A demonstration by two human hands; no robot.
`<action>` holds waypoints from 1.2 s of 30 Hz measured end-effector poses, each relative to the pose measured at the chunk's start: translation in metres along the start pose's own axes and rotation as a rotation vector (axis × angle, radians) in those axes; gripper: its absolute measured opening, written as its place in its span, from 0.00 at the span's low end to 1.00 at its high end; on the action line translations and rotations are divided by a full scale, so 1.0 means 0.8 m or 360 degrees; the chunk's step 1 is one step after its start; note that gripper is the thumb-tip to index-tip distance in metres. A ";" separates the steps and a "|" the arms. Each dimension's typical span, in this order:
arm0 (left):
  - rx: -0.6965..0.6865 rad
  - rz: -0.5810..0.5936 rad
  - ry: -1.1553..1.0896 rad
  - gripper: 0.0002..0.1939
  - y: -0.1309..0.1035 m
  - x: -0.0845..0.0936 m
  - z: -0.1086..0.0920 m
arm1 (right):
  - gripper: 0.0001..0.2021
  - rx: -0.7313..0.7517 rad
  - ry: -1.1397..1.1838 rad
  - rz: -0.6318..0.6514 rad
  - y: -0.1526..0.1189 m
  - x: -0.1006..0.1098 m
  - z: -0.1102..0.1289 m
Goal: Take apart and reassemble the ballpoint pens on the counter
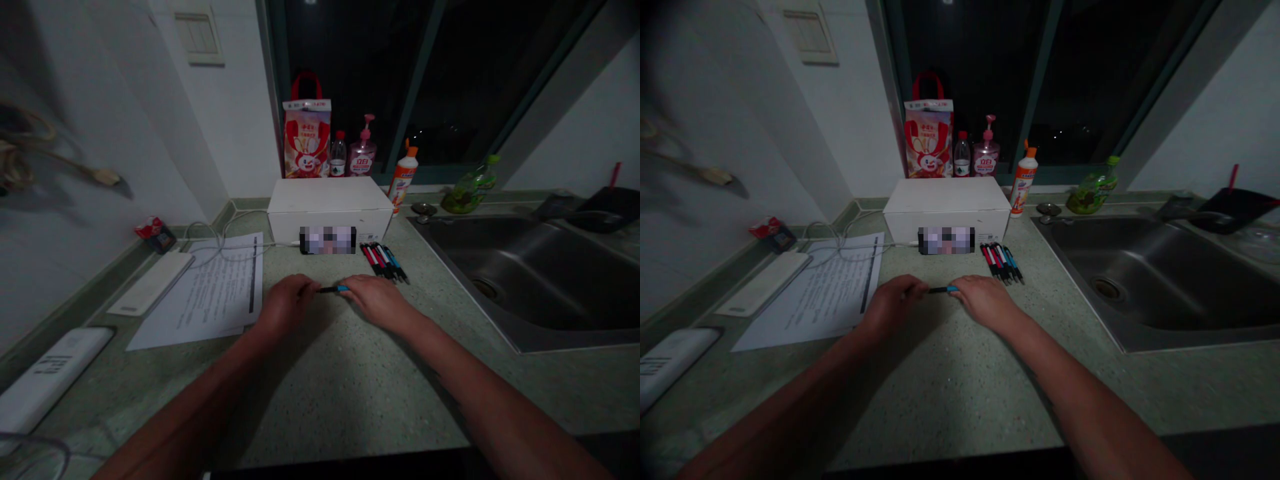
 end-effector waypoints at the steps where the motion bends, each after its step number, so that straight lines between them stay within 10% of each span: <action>1: 0.0010 -0.0005 -0.0009 0.09 0.000 0.000 0.001 | 0.09 0.0006 -0.0002 0.0020 0.000 -0.002 0.002; 36: -0.0055 0.0212 0.0362 0.12 0.001 -0.026 -0.004 | 0.11 0.0019 -0.0112 0.0188 0.001 -0.016 0.010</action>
Point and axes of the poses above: each hand's wrist, its own y-axis towards the middle knuckle, its own x-axis out of the back of the hand, z = x × y, the point moved 9 cm from there along y, towards the middle knuckle, and after that the axes turned 2 degrees about z, right-handed, at the moved point
